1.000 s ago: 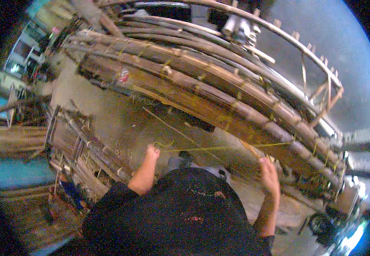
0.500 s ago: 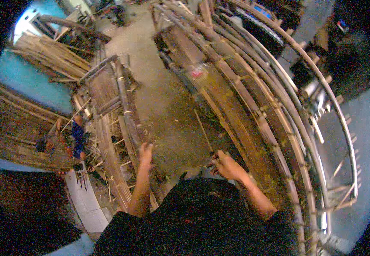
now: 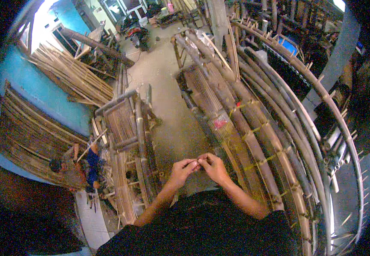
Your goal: The person sits on the floor and gathers thin wooden strips, then ties them to a curved bamboo frame using yellow string. The person repeatedly wraps and knots the string to secure the strips in place.
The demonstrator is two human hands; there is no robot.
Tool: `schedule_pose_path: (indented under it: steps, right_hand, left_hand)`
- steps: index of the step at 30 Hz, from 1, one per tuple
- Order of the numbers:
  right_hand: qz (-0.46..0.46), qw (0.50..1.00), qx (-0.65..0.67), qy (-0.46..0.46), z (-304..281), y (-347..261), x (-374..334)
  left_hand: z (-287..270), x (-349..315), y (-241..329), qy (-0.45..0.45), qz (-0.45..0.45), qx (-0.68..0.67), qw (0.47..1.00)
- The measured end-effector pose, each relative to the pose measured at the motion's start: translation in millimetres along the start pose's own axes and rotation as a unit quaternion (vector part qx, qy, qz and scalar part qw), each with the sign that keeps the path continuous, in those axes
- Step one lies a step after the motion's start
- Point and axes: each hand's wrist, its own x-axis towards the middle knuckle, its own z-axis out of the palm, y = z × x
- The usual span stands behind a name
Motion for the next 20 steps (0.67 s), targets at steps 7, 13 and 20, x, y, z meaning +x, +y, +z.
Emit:
schedule_pose_path:
  steps: [7,13,20]
  right_hand:
    - [-0.096,0.945,-0.312,0.021,-23.7,-29.8,121.6]
    - [-0.037,0.932,-0.336,0.13,-26.5,-9.3,252.2]
    - [0.03,0.938,-0.304,0.164,-19.4,44.3,415.7]
  left_hand:
    - [-22.4,140.9,8.0,0.043,0.016,0.104,0.993]
    - [-63.0,286.0,0.8,-0.143,-0.052,-0.462,0.874]
    - [-141.6,486.0,90.2,-0.236,-0.091,-0.166,0.953]
